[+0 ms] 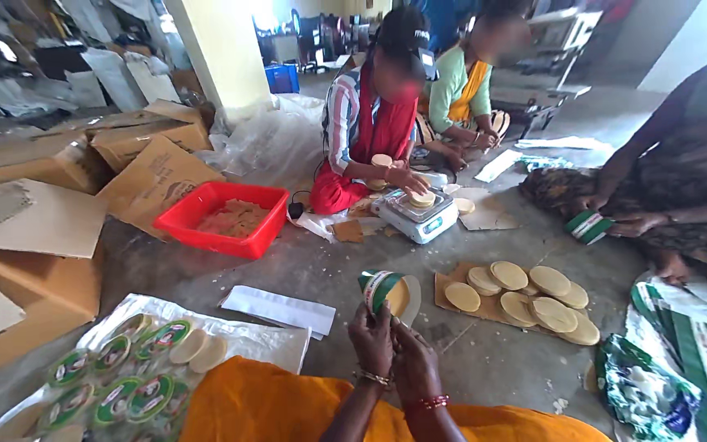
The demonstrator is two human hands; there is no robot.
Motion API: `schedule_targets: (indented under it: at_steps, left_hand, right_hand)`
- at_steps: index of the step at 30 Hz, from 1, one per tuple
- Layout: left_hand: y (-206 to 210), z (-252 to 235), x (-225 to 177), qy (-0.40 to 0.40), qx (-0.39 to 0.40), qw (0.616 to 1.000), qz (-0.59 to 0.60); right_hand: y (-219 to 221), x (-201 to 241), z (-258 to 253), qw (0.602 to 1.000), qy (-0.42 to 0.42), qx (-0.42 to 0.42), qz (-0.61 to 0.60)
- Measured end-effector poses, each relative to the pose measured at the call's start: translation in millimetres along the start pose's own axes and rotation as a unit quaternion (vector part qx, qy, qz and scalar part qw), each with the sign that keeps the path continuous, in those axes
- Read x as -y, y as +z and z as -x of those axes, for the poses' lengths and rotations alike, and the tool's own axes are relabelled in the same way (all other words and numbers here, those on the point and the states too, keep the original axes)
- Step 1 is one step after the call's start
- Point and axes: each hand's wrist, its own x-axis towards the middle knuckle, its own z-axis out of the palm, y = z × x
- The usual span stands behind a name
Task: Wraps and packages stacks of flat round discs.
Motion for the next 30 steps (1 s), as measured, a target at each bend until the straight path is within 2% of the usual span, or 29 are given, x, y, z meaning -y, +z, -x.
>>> schedule_targets:
  at_steps: [4, 9, 16, 19, 22, 24, 25, 28, 30]
  left_hand:
    - [4.8, 3.8, -2.1, 0.084, 0.005, 0.996, -0.021]
    - [8.5, -0.7, -2.5, 0.142, 0.002, 0.989, -0.043]
    - [4.0, 18.1, -21.8, 0.026, -0.02, 0.999, -0.007]
    - [1.6, 17.6, -32.0, -0.068, -0.02, 0.995, 0.077]
    - [1.3, 18.0, -48.9, -0.145, -0.024, 0.979, 0.141]
    - [2.5, 18.9, -58.4, -0.178, -0.029, 0.97, 0.166]
    - [3.0, 19.2, -61.6, -0.19, -0.031, 0.965, 0.178]
    - [1.1, 18.7, -64.2, -0.209, -0.036, 0.957, 0.199]
    - [-3.7, 17.4, -65.5, -0.221, -0.036, 0.955, 0.194]
  right_hand:
    - [10.4, 7.8, 2.9, 0.997, -0.062, -0.038, 0.033]
    - [-0.8, 12.9, 5.1, 0.977, -0.153, 0.042, 0.145]
    - [-2.5, 9.7, 0.7, 0.981, -0.172, 0.008, 0.094]
    - [-5.3, 10.5, -7.2, 0.973, -0.216, 0.004, 0.086]
    - [-4.0, 15.2, -12.0, 0.951, -0.299, 0.018, 0.076]
    - [-6.6, 15.9, -17.0, 0.919, -0.378, 0.04, 0.107]
    - [-10.6, 16.0, -21.4, 0.889, -0.43, 0.056, 0.144]
    - [-24.4, 26.7, -23.2, 0.742, -0.566, 0.083, 0.349]
    - [-28.4, 34.2, -15.0, 0.663, -0.594, 0.096, 0.445]
